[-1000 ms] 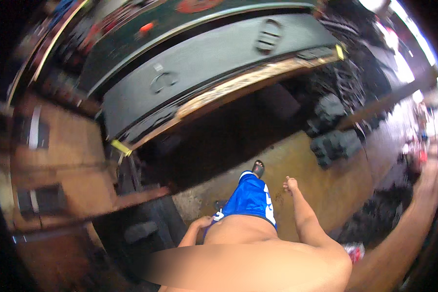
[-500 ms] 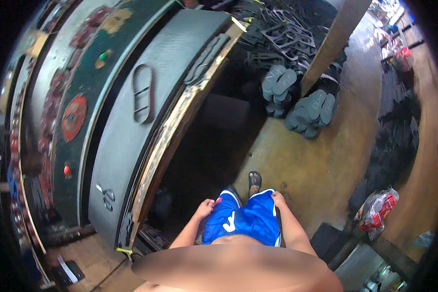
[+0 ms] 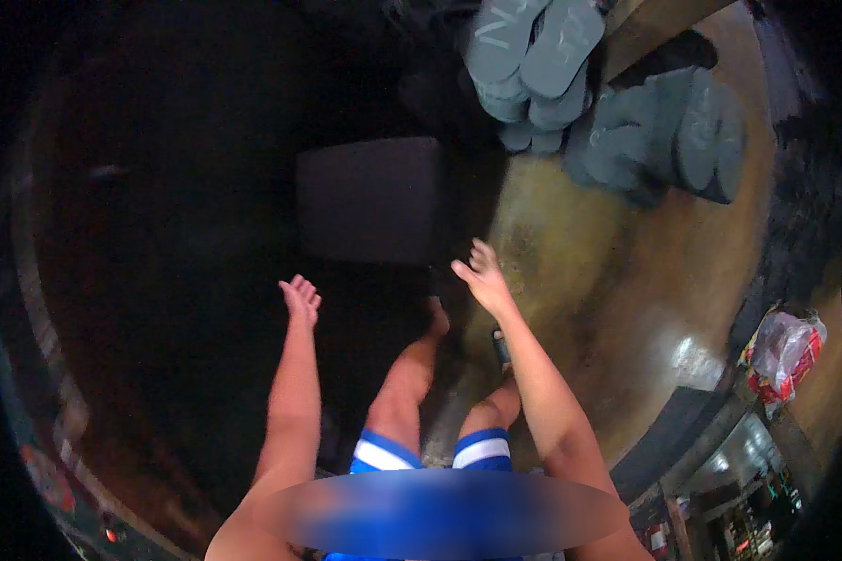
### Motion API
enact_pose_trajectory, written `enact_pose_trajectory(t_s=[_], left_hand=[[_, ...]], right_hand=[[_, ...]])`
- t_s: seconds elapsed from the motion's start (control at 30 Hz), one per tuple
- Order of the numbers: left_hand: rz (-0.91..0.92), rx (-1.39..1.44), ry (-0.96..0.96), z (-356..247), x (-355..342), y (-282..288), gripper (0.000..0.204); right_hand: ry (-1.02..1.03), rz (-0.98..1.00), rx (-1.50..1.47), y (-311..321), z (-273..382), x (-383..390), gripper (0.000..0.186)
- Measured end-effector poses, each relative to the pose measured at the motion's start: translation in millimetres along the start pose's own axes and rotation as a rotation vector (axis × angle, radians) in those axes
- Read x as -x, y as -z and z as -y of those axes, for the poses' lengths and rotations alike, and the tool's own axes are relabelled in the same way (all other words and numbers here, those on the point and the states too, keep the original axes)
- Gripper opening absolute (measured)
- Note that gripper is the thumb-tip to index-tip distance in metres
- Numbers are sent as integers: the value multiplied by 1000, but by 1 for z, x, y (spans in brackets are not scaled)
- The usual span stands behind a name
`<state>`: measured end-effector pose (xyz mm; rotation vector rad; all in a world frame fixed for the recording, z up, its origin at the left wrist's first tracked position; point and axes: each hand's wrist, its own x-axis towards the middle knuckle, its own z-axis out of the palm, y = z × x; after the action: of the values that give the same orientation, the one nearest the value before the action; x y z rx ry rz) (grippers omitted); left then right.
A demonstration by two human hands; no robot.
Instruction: The person repeatedly cuts shoe sole blanks from a sheet of rubber using shears. They place a metal template on the sheet, cut around it, then remove the cut piece and repeat the cycle. The cut soles are stacked on the workbench.
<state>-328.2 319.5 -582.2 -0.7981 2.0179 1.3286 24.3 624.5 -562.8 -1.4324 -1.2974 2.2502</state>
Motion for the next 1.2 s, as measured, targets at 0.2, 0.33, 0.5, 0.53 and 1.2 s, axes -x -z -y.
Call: enact_pose_trajectory(t_s=[0.2, 0.33, 0.5, 0.53, 1.2], left_hand=[[164, -36, 93, -48, -71, -47, 86], [497, -102, 191, -60, -99, -75, 78], [505, -48, 242, -62, -91, -62, 61], [476, -62, 250, -64, -85, -56, 61], [1061, -360, 418, 21, 571, -22, 85]], right_hand=[[-70, -40, 69, -62, 14, -160, 125], [-102, 63, 15, -60, 13, -193, 127], [-85, -19, 38, -71, 26, -166, 132], [-107, -19, 28, -72, 30, -153, 132], [-106, -277, -171, 277, 281, 517, 65]])
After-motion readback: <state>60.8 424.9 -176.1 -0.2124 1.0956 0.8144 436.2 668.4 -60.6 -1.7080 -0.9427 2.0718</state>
